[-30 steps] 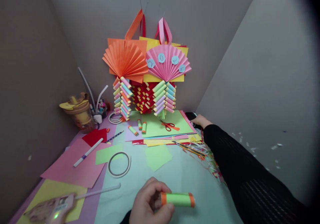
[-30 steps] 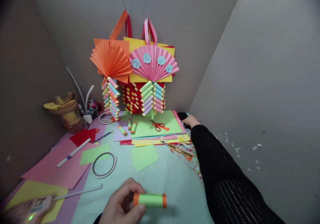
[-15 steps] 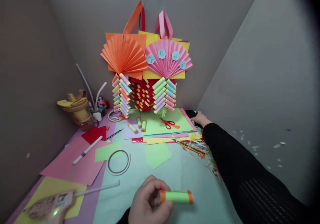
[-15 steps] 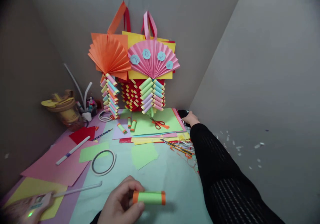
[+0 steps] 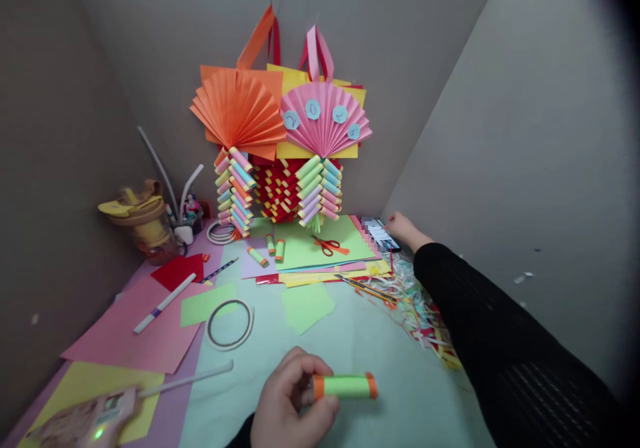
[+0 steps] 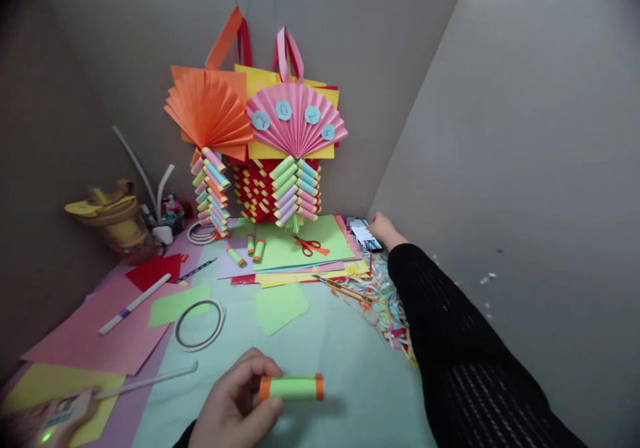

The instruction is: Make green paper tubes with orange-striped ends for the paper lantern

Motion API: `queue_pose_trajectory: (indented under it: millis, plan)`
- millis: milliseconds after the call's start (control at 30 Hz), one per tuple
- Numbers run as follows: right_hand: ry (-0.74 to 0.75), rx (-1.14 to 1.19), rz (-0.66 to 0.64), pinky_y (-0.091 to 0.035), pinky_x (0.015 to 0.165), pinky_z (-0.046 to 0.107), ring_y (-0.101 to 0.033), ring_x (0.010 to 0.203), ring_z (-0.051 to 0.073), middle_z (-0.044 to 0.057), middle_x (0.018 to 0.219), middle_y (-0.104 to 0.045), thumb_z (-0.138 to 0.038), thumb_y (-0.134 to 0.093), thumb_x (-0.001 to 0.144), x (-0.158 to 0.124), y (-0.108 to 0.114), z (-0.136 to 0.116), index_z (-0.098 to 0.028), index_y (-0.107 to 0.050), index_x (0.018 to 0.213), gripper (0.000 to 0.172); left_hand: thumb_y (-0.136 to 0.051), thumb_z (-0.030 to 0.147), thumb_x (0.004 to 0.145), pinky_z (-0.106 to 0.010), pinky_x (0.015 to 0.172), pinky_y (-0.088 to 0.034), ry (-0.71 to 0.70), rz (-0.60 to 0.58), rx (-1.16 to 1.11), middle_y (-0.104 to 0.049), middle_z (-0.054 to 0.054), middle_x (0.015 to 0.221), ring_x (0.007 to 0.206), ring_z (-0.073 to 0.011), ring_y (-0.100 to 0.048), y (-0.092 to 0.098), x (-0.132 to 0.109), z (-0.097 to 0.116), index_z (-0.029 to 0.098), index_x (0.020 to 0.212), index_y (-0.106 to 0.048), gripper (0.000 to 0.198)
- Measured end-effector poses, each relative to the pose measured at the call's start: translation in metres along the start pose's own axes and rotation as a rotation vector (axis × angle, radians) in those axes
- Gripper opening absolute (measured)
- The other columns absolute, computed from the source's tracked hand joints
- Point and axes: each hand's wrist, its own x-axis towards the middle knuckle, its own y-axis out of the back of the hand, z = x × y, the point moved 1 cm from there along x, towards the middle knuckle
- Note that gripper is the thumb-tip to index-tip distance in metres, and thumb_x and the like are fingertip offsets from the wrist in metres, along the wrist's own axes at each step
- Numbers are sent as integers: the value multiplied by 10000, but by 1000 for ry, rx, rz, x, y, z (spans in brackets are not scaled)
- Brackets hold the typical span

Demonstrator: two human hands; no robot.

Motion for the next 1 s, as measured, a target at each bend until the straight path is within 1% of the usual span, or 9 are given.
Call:
queue_pose_trajectory:
  millis: [100,167,267,367,467,567,767,900,1000]
  plan:
    - [63,-29,-59,-454,706,275,-619,872,222,104,927,-674,-182,-672,734,-14,9,8,-127,-611,977,257,-661,219,690,-206,537,-378,-30,-54,29,-488,-25,781,635,-122,-460,1,0,-2,183,798,-642,116]
    - [103,-47,-97,-467,720,286,-617,846,197,77,900,-668,-200,-653,775,-26,8,10,-126,-623,942,185,-652,220,707,-209,544,-387,-44,-84,55,-487,-26,779,638,-125,-465,2,0,-2,181,814,-645,113]
    - [149,-73,-142,-497,768,337,-611,857,169,54,961,-641,-275,-572,873,-44,4,10,-133,-605,993,189,-647,213,716,-210,552,-393,-55,-76,93,-488,-26,772,638,-126,-468,3,0,-2,176,817,-645,108]
    - [173,-95,-163,-507,788,366,-607,877,166,53,1006,-624,-328,-543,897,-55,4,10,-141,-600,1005,224,-642,208,714,-209,558,-396,-53,-61,129,-487,-23,767,638,-125,-469,2,1,1,169,811,-642,104]
    - [169,-93,-119,-489,779,346,-607,855,165,53,963,-638,-301,-565,879,-59,15,12,-135,-610,953,187,-628,216,722,-208,559,-397,-48,-57,152,-482,-21,763,636,-124,-470,1,1,4,164,813,-638,106]
    - [154,-49,-24,-439,725,265,-613,832,166,71,898,-676,-173,-550,838,-60,32,15,-136,-613,917,108,-627,220,718,-209,561,-398,-55,-54,168,-475,-18,755,636,-125,-468,0,0,6,161,808,-638,108]
    - [148,41,81,-390,669,227,-621,852,179,90,900,-712,-65,-467,762,-64,56,19,-142,-611,942,243,-615,250,734,-211,549,-381,-71,-62,179,-473,-18,753,619,-121,-456,0,0,6,163,807,-635,115]
    - [156,77,56,-409,695,238,-626,861,189,110,925,-710,-56,-479,753,-65,51,21,-125,-606,979,269,-604,252,744,-216,560,-382,-86,-76,209,-472,-20,755,631,-126,-458,0,0,4,162,811,-631,115]
    - [188,107,-21,-432,728,230,-629,884,177,111,963,-701,-42,-519,760,-66,31,20,-118,-599,1007,271,-600,247,748,-219,567,-387,-89,-92,230,-477,-26,764,640,-130,-464,0,0,3,159,817,-629,115]
